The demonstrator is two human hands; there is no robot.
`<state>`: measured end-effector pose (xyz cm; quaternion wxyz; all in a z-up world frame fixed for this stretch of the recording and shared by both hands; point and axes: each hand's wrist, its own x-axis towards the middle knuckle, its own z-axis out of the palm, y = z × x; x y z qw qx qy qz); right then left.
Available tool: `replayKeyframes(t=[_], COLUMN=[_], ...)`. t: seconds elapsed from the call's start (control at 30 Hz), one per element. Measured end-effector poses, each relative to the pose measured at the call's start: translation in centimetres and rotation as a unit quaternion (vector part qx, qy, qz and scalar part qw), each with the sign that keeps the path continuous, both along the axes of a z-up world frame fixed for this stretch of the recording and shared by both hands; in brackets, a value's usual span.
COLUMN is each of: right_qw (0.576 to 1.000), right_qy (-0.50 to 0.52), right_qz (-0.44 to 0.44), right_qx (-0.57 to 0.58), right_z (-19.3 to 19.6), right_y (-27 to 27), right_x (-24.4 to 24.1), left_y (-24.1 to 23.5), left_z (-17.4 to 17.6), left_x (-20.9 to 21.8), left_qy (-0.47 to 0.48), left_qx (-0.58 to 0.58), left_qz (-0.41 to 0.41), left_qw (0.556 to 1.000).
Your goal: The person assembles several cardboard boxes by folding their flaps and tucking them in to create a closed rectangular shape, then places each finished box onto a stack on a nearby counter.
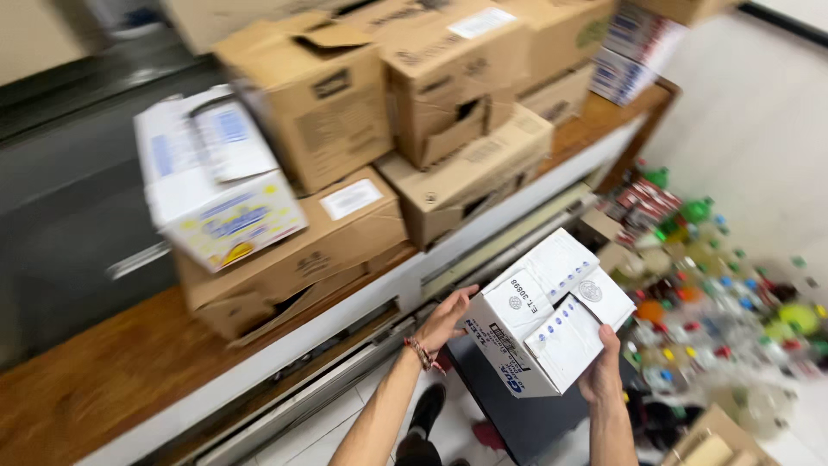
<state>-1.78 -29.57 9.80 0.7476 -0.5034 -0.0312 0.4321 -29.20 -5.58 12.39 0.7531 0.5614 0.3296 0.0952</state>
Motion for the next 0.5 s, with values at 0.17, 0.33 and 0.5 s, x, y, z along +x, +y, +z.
replayKeyframes(t=[0.17, 0.33, 0.5], right_qw=[0.997, 0.990, 0.976], right_qy=[-0.047, -0.015, -0.107], right_qz=[0.059, 0.124, 0.154], right_qx=[0.035, 0.071, 0.109], right_z=[7.2, 11.9, 17.4], right_y=[4.4, 8.3, 12.8], right_x=[-5.8, -8.2, -10.1], left_y=[-1.1, -2.8, -1.8], left_z=[4.2, 11.2, 16.8], left_x=[-8.2, -13.0, -15.4], left_qy=[-0.033, -0.078, -0.104], left_qx=[0.159, 0.303, 0.387], left_qz=[0.126, 0.116, 0.188], left_qw=[0.979, 0.943, 0.897])
